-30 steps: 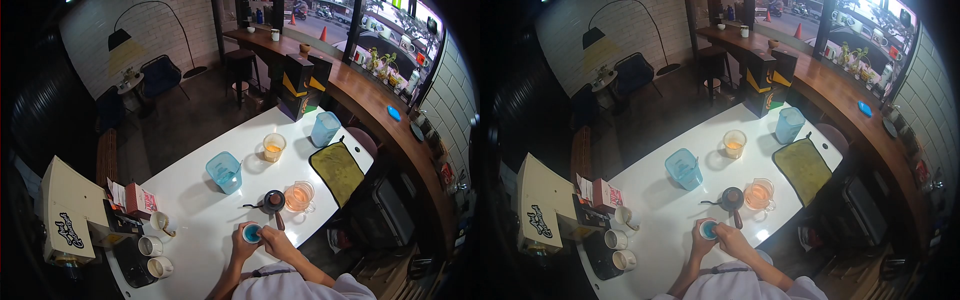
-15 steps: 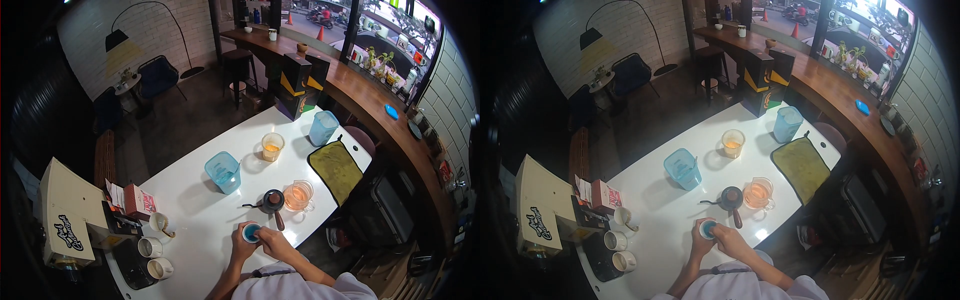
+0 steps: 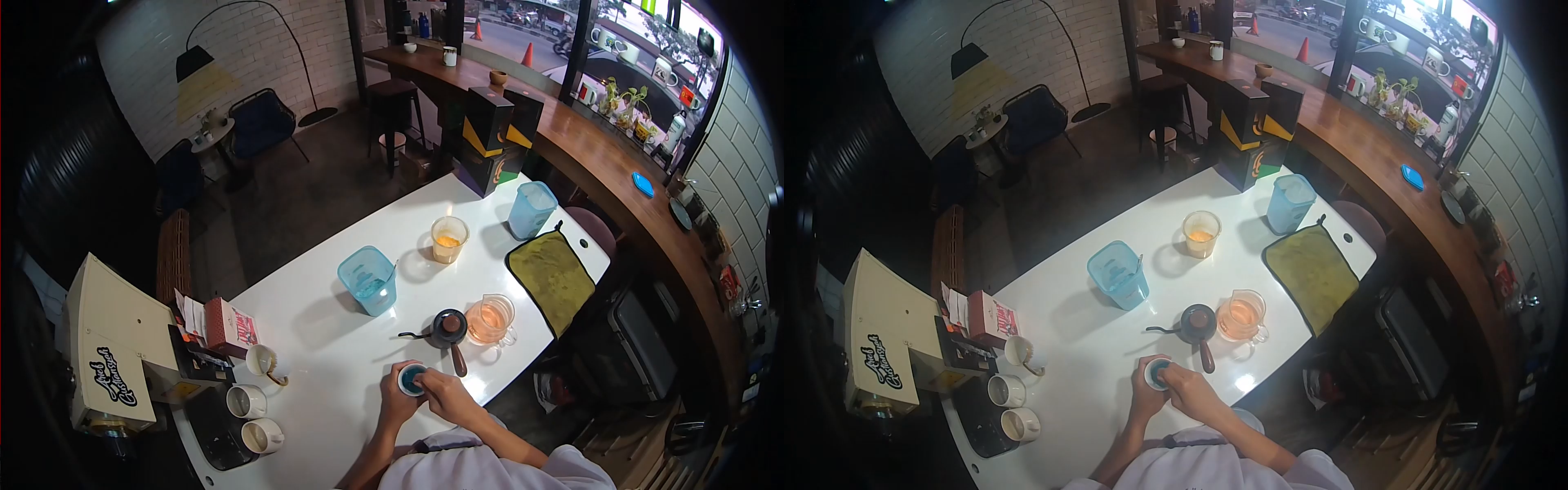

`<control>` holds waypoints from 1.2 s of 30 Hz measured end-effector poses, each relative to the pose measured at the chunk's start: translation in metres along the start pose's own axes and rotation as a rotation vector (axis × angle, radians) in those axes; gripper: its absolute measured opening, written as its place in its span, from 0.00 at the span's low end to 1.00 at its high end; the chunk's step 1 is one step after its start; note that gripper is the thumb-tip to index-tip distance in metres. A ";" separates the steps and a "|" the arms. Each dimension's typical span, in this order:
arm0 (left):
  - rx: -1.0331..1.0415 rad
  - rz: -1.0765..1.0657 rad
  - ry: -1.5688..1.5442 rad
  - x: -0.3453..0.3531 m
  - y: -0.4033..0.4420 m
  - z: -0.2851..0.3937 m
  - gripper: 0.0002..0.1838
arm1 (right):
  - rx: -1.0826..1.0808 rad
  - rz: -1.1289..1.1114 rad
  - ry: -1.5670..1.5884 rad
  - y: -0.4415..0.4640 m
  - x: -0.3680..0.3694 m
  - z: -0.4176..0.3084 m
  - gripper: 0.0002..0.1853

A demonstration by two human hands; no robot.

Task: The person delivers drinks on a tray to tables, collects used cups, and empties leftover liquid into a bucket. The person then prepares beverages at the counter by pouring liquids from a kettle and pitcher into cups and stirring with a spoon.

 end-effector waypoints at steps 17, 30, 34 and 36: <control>0.002 0.015 0.037 0.000 -0.001 0.000 0.35 | -0.006 0.039 -0.053 0.007 -0.012 -0.004 0.10; 0.003 0.010 0.037 0.000 0.000 0.003 0.35 | 0.009 0.034 -0.093 0.009 -0.015 -0.006 0.09; -0.026 -0.003 0.022 0.000 0.000 -0.002 0.35 | 0.010 -0.036 -0.052 0.004 -0.006 0.001 0.09; -0.010 0.000 0.028 0.000 0.000 -0.002 0.35 | 0.000 -0.005 0.019 0.004 -0.001 0.002 0.07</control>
Point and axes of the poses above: each hand's wrist, its own y-axis towards the middle knuckle, its own x-axis out of the palm, z = x × y, the point moved 6 cm from there along y, towards the middle knuckle, and after that the axes turned 11 degrees about -y, right-handed, at the moved point
